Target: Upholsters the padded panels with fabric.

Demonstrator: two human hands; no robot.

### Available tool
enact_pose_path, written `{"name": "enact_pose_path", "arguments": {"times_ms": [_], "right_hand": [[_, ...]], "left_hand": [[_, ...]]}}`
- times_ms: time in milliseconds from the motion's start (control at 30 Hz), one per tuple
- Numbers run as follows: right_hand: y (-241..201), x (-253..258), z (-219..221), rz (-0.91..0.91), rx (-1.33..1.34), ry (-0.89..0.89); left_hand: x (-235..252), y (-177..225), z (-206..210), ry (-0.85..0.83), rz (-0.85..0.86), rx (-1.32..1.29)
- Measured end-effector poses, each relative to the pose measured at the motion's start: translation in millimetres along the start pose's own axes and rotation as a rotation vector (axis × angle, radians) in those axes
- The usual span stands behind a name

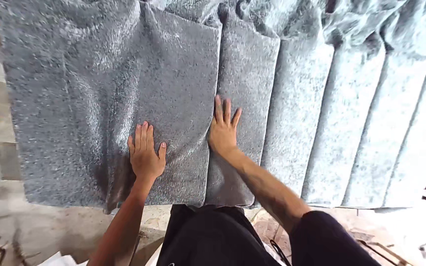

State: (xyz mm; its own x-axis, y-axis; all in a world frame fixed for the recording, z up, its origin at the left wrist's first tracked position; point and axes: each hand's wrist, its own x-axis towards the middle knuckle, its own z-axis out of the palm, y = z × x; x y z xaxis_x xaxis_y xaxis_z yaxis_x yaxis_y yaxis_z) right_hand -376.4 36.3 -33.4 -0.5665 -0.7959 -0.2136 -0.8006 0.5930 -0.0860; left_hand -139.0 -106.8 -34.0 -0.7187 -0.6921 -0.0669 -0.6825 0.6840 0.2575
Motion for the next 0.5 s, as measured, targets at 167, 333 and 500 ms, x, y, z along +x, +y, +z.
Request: {"name": "enact_pose_path", "arguments": {"times_ms": [167,333,500], "right_hand": [[51,168,-23,-0.030,-0.021,0.092],[75,248,-66,-0.055,-0.003,-0.227],[76,190,-56,-0.135,0.065,-0.090]], "left_hand": [[2,-3,9,0.075,-0.011,0.010],[5,-6,17,0.176,0.007,-0.019],[2,-2,12,0.159,0.014,0.016]]}}
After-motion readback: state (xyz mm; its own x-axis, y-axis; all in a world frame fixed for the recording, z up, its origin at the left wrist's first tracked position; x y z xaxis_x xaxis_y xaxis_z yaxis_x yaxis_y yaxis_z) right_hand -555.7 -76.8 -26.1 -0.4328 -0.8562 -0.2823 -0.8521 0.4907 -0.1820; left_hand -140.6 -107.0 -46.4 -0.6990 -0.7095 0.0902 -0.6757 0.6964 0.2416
